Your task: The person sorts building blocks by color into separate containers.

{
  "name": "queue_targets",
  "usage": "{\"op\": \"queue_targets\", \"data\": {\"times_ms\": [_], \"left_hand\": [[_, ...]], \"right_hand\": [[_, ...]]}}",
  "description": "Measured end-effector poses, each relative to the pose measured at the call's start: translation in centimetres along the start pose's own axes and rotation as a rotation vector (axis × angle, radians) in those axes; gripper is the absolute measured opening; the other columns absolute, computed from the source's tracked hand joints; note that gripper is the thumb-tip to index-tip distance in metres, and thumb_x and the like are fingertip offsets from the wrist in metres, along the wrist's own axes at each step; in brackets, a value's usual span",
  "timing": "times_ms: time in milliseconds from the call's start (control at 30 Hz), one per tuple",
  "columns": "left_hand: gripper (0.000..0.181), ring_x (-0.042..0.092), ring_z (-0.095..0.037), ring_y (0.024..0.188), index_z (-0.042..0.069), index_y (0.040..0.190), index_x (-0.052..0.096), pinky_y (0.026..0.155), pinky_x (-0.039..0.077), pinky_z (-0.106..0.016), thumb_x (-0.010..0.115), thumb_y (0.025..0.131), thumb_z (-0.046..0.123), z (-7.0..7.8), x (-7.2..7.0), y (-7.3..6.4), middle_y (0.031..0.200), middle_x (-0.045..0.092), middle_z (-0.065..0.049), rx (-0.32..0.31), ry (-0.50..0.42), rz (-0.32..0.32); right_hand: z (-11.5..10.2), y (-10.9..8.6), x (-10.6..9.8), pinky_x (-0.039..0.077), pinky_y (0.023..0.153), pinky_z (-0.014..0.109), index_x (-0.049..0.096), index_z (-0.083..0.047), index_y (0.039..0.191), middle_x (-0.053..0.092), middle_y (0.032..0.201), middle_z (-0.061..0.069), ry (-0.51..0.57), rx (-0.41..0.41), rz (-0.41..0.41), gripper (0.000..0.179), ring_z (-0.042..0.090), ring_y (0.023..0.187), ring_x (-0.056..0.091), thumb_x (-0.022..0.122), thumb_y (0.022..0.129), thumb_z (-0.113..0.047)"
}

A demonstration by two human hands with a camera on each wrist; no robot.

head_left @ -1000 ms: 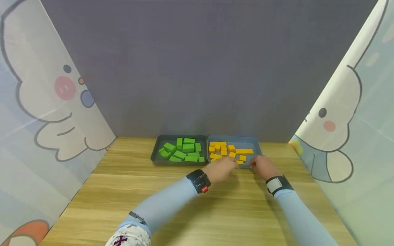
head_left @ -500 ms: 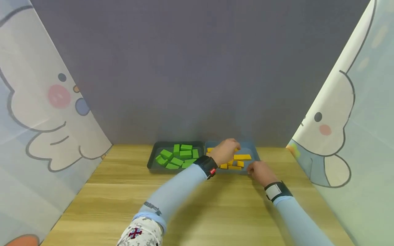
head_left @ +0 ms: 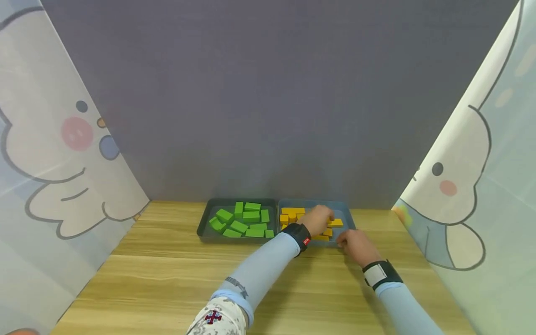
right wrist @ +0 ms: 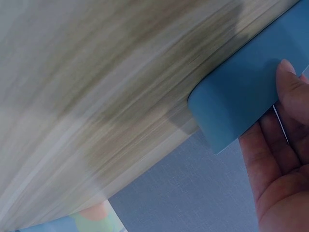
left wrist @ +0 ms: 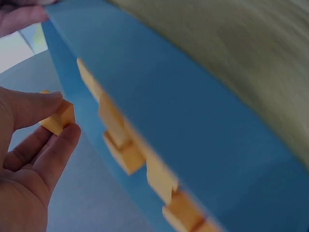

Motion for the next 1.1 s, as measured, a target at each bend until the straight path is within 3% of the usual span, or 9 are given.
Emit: {"op": "queue_targets", "data": {"times_ms": [267, 500, 667, 867, 1000, 1100], "left_hand": [[0.038, 0.072, -0.011, 0.111, 0.019, 0.123, 0.077, 0.083, 0.059, -0.016, 0.072, 0.093, -0.004, 0.3, 2.0, 0.3, 0.125, 0.075, 0.005, 0.014, -0.026, -0.035], [0.032, 0.072, -0.011, 0.110, 0.017, 0.122, 0.077, 0.086, 0.059, -0.017, 0.069, 0.097, -0.001, 0.6, 2.4, 0.3, 0.122, 0.075, 0.004, 0.051, -0.005, -0.030], [0.033, 0.071, -0.013, 0.113, 0.018, 0.123, 0.077, 0.087, 0.060, -0.020, 0.068, 0.097, -0.001, 0.7, 2.4, -0.1, 0.126, 0.074, 0.003, 0.028, -0.016, -0.057], [0.034, 0.071, -0.011, 0.114, 0.019, 0.126, 0.075, 0.089, 0.060, -0.019, 0.072, 0.096, 0.004, 0.8, 1.7, -0.8, 0.128, 0.074, 0.005, -0.008, -0.053, -0.060], [0.036, 0.069, -0.012, 0.121, 0.017, 0.131, 0.072, 0.093, 0.059, -0.020, 0.071, 0.097, 0.006, 0.8, 0.5, -1.2, 0.134, 0.072, 0.004, -0.033, -0.089, -0.052], [0.036, 0.066, -0.014, 0.127, 0.017, 0.135, 0.070, 0.101, 0.057, -0.022, 0.070, 0.100, 0.012, 0.7, -0.7, -1.4, 0.137, 0.070, 0.003, -0.013, -0.106, -0.021]], "right_hand": [[-1.4, 0.1, 0.3, 0.061, 0.068, 0.036, 0.081, -0.007, 0.080, 0.078, 0.082, 0.003, -0.008, -0.027, 0.005, 0.013, 0.014, 0.075, 0.070, 0.079, 0.080, 0.006], [-1.8, 0.1, 0.6, 0.064, 0.072, 0.039, 0.082, -0.005, 0.085, 0.080, 0.088, 0.008, 0.012, 0.008, -0.012, 0.015, 0.020, 0.079, 0.075, 0.076, 0.082, 0.008], [-1.8, 0.0, 0.9, 0.064, 0.073, 0.040, 0.081, -0.005, 0.085, 0.080, 0.088, 0.007, 0.003, 0.019, -0.028, 0.014, 0.020, 0.081, 0.075, 0.077, 0.081, 0.008], [-1.3, 0.0, 1.0, 0.063, 0.072, 0.040, 0.080, -0.004, 0.083, 0.079, 0.086, 0.007, 0.022, 0.005, -0.032, 0.017, 0.018, 0.080, 0.072, 0.075, 0.080, 0.011], [-0.5, 0.2, 0.8, 0.063, 0.072, 0.040, 0.080, -0.004, 0.083, 0.079, 0.086, 0.007, 0.032, -0.015, -0.046, 0.018, 0.020, 0.081, 0.073, 0.074, 0.080, 0.012], [0.1, 0.4, 0.3, 0.064, 0.074, 0.042, 0.081, -0.004, 0.083, 0.079, 0.087, 0.007, 0.024, -0.020, -0.039, 0.019, 0.022, 0.083, 0.074, 0.073, 0.080, 0.013]]}}
Point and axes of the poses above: each hand's wrist, its own y-axis towards the middle knuckle, its own x-axis out of the palm, z = x × y, the point moved 5 cm from there along y, towards the middle knuckle
